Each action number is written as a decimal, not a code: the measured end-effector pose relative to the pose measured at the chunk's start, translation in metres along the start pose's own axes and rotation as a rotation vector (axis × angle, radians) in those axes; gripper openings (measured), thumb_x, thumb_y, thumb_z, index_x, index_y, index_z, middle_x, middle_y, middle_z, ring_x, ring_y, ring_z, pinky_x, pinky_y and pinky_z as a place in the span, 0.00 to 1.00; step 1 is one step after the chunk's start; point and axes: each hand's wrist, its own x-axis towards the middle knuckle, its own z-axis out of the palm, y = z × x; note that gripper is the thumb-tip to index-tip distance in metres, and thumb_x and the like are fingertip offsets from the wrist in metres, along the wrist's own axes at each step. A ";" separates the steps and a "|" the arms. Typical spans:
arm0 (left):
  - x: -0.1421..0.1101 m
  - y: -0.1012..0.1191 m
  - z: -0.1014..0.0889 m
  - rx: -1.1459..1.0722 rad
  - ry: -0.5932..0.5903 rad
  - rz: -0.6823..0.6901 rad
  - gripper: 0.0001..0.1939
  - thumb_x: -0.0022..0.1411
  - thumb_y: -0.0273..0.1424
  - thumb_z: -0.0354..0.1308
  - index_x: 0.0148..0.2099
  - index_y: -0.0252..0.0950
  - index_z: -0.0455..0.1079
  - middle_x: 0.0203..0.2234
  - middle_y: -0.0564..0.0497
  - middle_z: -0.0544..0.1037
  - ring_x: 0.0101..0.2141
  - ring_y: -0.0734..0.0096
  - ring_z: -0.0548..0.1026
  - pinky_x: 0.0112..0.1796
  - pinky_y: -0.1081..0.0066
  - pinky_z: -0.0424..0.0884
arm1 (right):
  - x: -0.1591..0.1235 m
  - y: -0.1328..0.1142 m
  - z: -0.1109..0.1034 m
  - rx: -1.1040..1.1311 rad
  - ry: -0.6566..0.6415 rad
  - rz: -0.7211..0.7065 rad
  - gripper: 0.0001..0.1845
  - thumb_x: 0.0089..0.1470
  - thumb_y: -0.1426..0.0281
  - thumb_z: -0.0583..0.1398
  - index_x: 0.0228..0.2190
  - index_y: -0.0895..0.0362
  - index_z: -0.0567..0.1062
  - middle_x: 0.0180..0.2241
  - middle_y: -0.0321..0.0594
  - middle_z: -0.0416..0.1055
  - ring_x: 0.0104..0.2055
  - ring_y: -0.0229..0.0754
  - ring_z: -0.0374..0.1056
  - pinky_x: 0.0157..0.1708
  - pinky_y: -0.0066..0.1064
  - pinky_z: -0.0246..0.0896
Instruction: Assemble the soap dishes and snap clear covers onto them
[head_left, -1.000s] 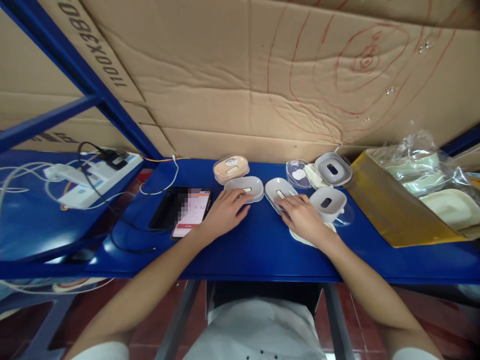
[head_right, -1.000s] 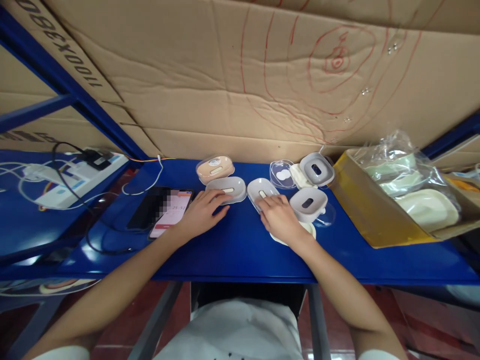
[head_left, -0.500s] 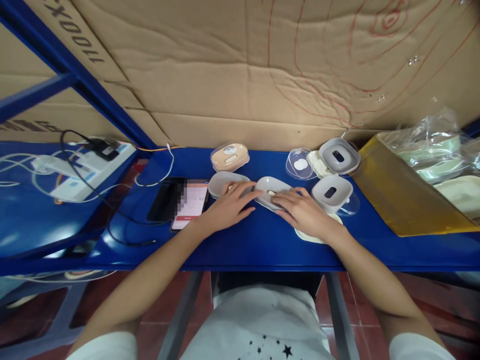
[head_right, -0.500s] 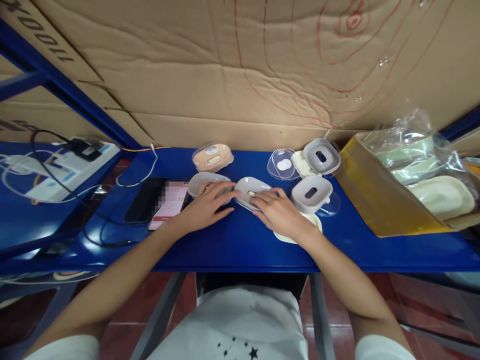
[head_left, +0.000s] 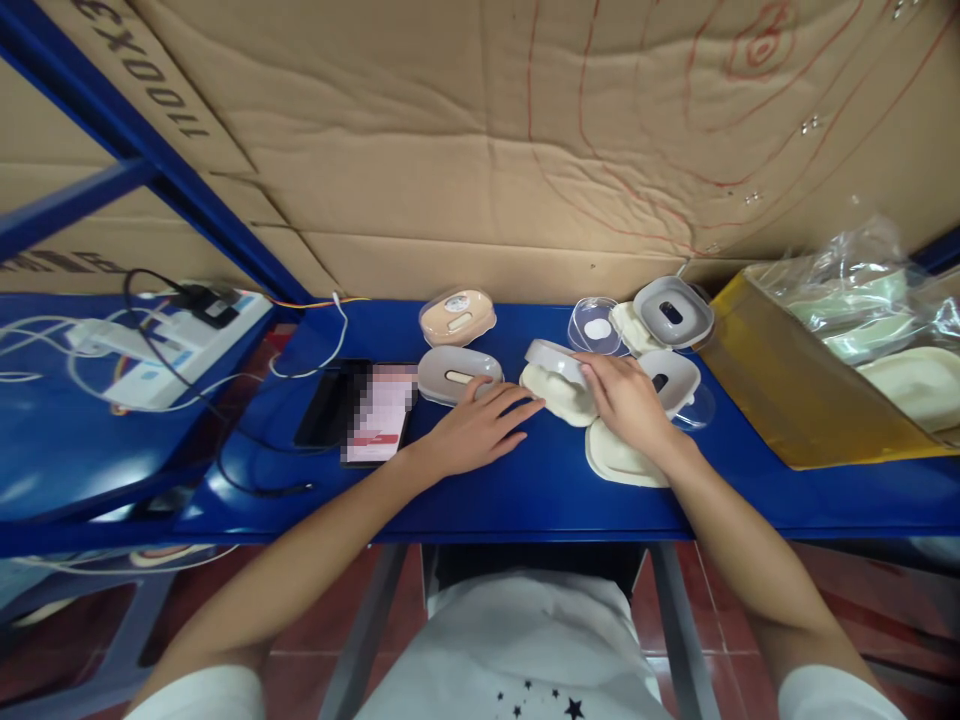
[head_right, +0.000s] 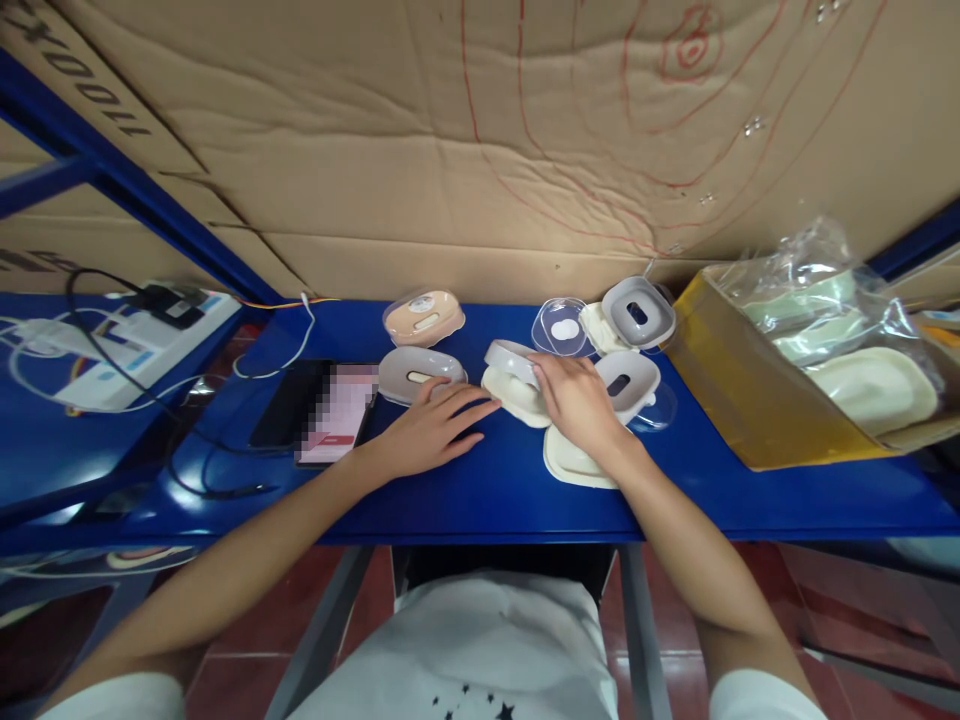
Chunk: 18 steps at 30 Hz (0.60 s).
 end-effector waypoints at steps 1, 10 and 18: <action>0.002 0.001 0.001 0.000 -0.011 0.009 0.23 0.82 0.35 0.52 0.73 0.38 0.67 0.65 0.37 0.76 0.62 0.49 0.74 0.64 0.47 0.61 | 0.001 0.002 -0.001 0.017 0.022 0.017 0.21 0.78 0.63 0.49 0.55 0.55 0.78 0.46 0.49 0.85 0.46 0.54 0.81 0.52 0.46 0.69; 0.056 0.012 0.012 0.093 -0.078 -0.040 0.24 0.80 0.44 0.57 0.69 0.36 0.72 0.63 0.36 0.78 0.62 0.46 0.74 0.66 0.41 0.59 | 0.009 0.032 -0.017 0.036 0.261 0.132 0.19 0.73 0.69 0.50 0.53 0.51 0.79 0.36 0.43 0.81 0.40 0.52 0.77 0.46 0.43 0.71; 0.086 0.012 0.005 0.140 0.025 -0.191 0.16 0.79 0.37 0.58 0.57 0.33 0.79 0.56 0.34 0.82 0.57 0.43 0.78 0.63 0.41 0.63 | 0.009 0.061 -0.044 -0.028 0.311 0.197 0.18 0.73 0.65 0.53 0.49 0.54 0.82 0.39 0.46 0.84 0.40 0.52 0.78 0.47 0.43 0.72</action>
